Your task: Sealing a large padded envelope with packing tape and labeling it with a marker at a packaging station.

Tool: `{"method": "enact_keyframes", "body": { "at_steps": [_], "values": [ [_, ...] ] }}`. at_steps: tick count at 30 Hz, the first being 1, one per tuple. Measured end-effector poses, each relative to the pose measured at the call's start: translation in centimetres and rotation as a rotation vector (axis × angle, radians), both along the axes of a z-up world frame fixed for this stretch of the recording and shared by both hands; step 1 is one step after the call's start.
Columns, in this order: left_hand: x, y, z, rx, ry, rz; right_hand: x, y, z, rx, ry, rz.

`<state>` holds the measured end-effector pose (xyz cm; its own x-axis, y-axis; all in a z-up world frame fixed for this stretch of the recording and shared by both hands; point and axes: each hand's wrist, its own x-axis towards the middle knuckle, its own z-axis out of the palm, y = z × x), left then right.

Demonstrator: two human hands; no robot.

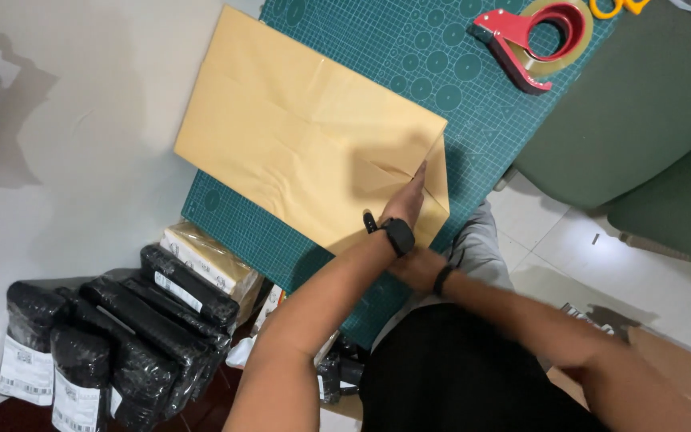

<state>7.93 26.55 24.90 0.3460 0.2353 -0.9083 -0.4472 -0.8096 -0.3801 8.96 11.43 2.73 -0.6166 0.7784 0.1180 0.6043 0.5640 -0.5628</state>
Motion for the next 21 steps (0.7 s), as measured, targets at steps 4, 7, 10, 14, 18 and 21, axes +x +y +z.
{"method": "enact_keyframes", "body": {
  "at_steps": [4,7,10,14,18,21],
  "values": [
    [-0.4,0.3,-1.1,-0.018,-0.030,-0.018,2.0,2.7,0.6,0.268,-0.204,0.060],
    [-0.7,0.3,-1.1,-0.035,-0.056,-0.019,1.2,3.0,2.0,0.293,-0.192,0.019],
    [-1.0,0.1,-1.8,-0.064,-0.065,-0.015,0.3,3.2,3.3,0.316,-0.183,-0.033],
    [-0.6,0.4,1.5,-0.084,-0.098,0.006,-1.1,3.0,4.6,0.346,-0.167,-0.120],
    [-0.9,-0.2,-4.0,-0.073,-0.077,-0.007,-1.0,1.4,3.3,0.333,-0.159,-0.190],
    [-1.0,-0.1,-4.0,-0.080,-0.066,-0.004,1.7,-0.6,-0.7,0.354,-0.026,-0.178]
  ]
}}
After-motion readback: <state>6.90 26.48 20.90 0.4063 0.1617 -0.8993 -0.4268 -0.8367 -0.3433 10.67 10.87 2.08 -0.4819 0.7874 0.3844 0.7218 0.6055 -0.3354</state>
